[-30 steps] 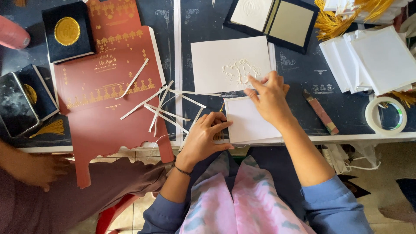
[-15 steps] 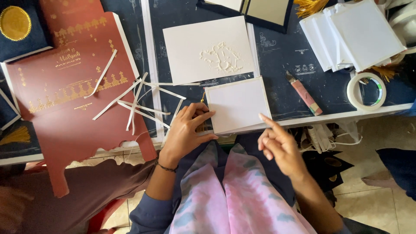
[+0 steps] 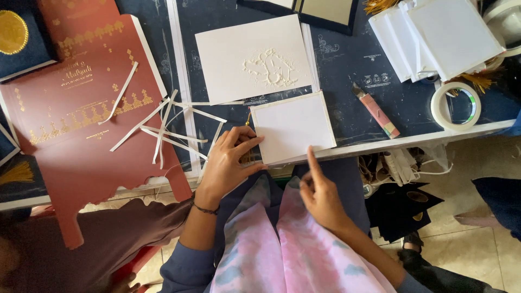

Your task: Assembling decorative invitation cards by applying adhesive and layering cardstock components.

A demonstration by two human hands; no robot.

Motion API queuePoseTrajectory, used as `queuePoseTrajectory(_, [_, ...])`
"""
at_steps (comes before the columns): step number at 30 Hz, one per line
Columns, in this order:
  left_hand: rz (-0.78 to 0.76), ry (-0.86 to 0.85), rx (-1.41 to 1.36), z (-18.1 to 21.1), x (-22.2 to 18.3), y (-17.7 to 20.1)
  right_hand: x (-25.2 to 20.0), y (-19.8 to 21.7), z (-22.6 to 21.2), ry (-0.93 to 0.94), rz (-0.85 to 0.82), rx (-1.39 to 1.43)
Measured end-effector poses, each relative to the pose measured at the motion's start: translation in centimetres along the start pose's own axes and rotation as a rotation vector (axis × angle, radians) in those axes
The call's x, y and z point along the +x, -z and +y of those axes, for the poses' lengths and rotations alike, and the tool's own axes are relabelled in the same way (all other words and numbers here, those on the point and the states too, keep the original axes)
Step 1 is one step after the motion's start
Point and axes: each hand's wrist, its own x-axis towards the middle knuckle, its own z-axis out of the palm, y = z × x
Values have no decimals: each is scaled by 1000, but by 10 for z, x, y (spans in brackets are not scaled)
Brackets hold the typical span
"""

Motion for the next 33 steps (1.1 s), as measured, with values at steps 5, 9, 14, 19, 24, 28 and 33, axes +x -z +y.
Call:
queuePoseTrajectory(5, [1, -15, 5, -1, -1, -1, 5, -22, -33, 133, -71, -302])
queuePoseTrajectory(9, [4, -1, 3, 0, 1, 0, 8, -28, -30, 196, -144, -486])
queuePoseTrajectory(14, [-5, -11, -14, 0, 2, 3, 7, 1, -13, 116, -75, -591])
queuePoseTrajectory(19, [-15, -1, -12, 3, 2, 4, 5, 26, -10, -15, 19, -581])
queuePoseTrajectory(24, [-11, -6, -4, 2, 1, 3, 6, -23, -23, 152, -82, -596])
queuePoseTrajectory(28, [-19, 6, 7, 1, 1, 2, 10, -34, -24, 270, -110, -645])
queuePoseTrajectory(33, [9, -10, 1, 6, 4, 3, 6, 10, -5, 99, 6, -647])
